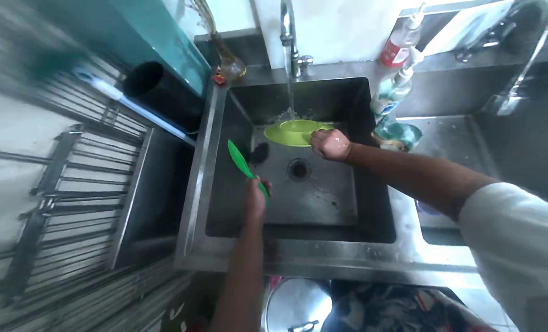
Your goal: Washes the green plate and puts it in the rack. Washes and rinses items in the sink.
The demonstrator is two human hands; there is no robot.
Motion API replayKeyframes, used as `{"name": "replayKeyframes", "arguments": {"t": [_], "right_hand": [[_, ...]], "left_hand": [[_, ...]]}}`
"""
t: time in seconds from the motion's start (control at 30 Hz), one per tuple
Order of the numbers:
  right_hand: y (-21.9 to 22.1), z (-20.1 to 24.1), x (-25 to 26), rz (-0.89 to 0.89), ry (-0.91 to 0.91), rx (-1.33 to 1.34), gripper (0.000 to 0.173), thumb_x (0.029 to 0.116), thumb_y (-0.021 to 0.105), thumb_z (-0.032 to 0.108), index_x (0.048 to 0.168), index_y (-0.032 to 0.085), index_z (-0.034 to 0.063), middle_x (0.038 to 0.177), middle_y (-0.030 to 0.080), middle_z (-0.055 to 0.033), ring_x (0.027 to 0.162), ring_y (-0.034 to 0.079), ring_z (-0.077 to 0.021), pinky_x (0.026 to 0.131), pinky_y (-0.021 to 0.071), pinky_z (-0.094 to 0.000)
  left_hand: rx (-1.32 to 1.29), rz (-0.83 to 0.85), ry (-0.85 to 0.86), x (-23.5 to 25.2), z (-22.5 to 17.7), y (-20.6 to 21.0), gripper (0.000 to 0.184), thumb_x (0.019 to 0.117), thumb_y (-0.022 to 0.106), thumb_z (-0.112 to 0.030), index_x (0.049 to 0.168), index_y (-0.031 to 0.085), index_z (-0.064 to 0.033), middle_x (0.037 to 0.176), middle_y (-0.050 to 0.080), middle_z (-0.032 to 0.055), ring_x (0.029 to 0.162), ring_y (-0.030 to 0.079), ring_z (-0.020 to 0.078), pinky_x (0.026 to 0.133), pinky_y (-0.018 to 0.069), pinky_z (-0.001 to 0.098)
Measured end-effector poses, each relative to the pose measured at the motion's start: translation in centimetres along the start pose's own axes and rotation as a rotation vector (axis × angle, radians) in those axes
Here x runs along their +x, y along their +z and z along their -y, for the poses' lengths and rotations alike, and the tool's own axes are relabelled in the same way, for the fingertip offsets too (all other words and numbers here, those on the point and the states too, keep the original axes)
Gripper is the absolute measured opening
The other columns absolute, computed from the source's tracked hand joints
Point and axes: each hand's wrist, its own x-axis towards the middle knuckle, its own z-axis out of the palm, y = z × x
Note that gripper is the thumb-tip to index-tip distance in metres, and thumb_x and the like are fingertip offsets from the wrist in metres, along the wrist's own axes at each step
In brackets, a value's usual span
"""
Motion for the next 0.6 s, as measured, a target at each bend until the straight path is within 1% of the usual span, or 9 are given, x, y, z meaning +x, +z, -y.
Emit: {"name": "replayKeyframes", "arguments": {"t": [0.07, 0.13, 0.17, 0.27, 0.37, 0.4, 0.47, 0.53, 0.6], "right_hand": [[-1.4, 0.8, 1.2, 0.08, 0.304, 0.15, 0.017, 0.0958, 0.062, 0.006, 0.095, 0.07, -0.0082, 0.1, 0.071, -0.0254, 0.09, 0.072, -0.0423, 0.075, 0.0581, -0.0578], [-2.6, 0.9, 3.3, 0.119, 0.641, 0.341, 0.019, 0.0968, 0.064, 0.009, 0.107, 0.069, -0.0063, 0.11, 0.069, -0.0241, 0.099, 0.07, -0.0412, 0.088, 0.0554, -0.0596], [-2.8, 0.7, 4.3, 0.094, 0.771, 0.417, 0.02, 0.096, 0.066, 0.01, 0.109, 0.069, -0.0046, 0.11, 0.07, -0.0232, 0.1, 0.07, -0.0405, 0.09, 0.0547, -0.06], [-2.4, -0.8, 6.5, 0.058, 1.013, 0.53, 0.021, 0.0972, 0.066, 0.011, 0.115, 0.071, 0.0007, 0.108, 0.072, -0.0216, 0.103, 0.069, -0.0395, 0.091, 0.0531, -0.0609], [-1.4, -1.6, 7.3, 0.082, 1.167, 0.584, 0.025, 0.0989, 0.064, 0.015, 0.118, 0.072, 0.0018, 0.116, 0.071, -0.0238, 0.112, 0.066, -0.0422, 0.095, 0.0503, -0.0644], [-0.9, -1.7, 7.3, 0.07, 1.238, 0.61, 0.025, 0.0985, 0.065, 0.016, 0.118, 0.072, 0.0028, 0.118, 0.07, -0.0235, 0.114, 0.066, -0.0418, 0.096, 0.0502, -0.0641], [0.3, -1.9, 7.1, 0.01, 1.398, 0.694, 0.025, 0.0977, 0.067, 0.018, 0.117, 0.073, 0.0035, 0.12, 0.069, -0.0235, 0.116, 0.065, -0.0406, 0.097, 0.0502, -0.0627], [1.9, -2.2, 6.4, -0.074, 1.537, 0.801, 0.029, 0.0968, 0.069, 0.02, 0.119, 0.072, 0.0025, 0.124, 0.067, -0.024, 0.116, 0.064, -0.0393, 0.096, 0.0503, -0.0608], [4.2, -2.6, 5.5, -0.164, 1.619, 0.913, 0.033, 0.0969, 0.071, 0.023, 0.123, 0.069, 0.0017, 0.123, 0.066, -0.0229, 0.11, 0.064, -0.0365, 0.091, 0.0523, -0.0564]], "left_hand": [[-0.023, -0.005, -0.01, 0.4, 0.1, 0.8, 0.03, 0.1126, 0.023, -0.014, 0.104, 0.049, -0.001, 0.068, 0.057, 0.0023, 0.052, 0.053, 0.0072, 0.05, 0.0473, 0.0202], [-0.023, -0.006, -0.015, 0.8, 0.3, 1.4, 0.031, 0.1123, 0.023, -0.014, 0.104, 0.049, -0.0001, 0.069, 0.057, 0.0032, 0.052, 0.053, 0.0077, 0.05, 0.0467, 0.0209], [-0.01, -0.021, -0.02, 1.1, 0.3, 1.7, 0.033, 0.1125, 0.023, -0.015, 0.101, 0.05, 0.0003, 0.068, 0.058, 0.0036, 0.051, 0.053, 0.0077, 0.049, 0.0462, 0.0208], [0.078, -0.091, -0.047, 1.7, 0.2, 2.3, 0.039, 0.1135, 0.024, -0.019, 0.101, 0.054, 0.0036, 0.07, 0.059, 0.0054, 0.052, 0.053, 0.0088, 0.051, 0.0454, 0.022], [0.177, -0.141, -0.042, 2.5, 0.9, 2.2, 0.045, 0.1148, 0.027, -0.025, 0.114, 0.056, 0.0092, 0.076, 0.06, 0.0079, 0.058, 0.054, 0.0093, 0.057, 0.0469, 0.0243], [0.189, -0.168, -0.041, 2.6, 1.2, 2.1, 0.045, 0.1148, 0.029, -0.028, 0.113, 0.056, 0.0082, 0.075, 0.06, 0.0073, 0.057, 0.054, 0.0088, 0.057, 0.0469, 0.024], [0.191, -0.228, -0.036, 2.7, 1.5, 1.8, 0.047, 0.1141, 0.035, -0.032, 0.104, 0.059, 0.0059, 0.071, 0.059, 0.0052, 0.056, 0.054, 0.008, 0.055, 0.0469, 0.0232], [0.186, -0.266, -0.025, 2.5, 1.6, 1.5, 0.042, 0.1129, 0.04, -0.031, 0.101, 0.059, 0.0047, 0.069, 0.057, 0.0042, 0.055, 0.054, 0.0078, 0.055, 0.0475, 0.0227], [0.179, -0.289, -0.027, 2.6, 1.8, 1.1, 0.039, 0.1118, 0.045, -0.028, 0.101, 0.06, 0.0055, 0.07, 0.057, 0.0049, 0.056, 0.055, 0.0085, 0.055, 0.0485, 0.0234]]}}
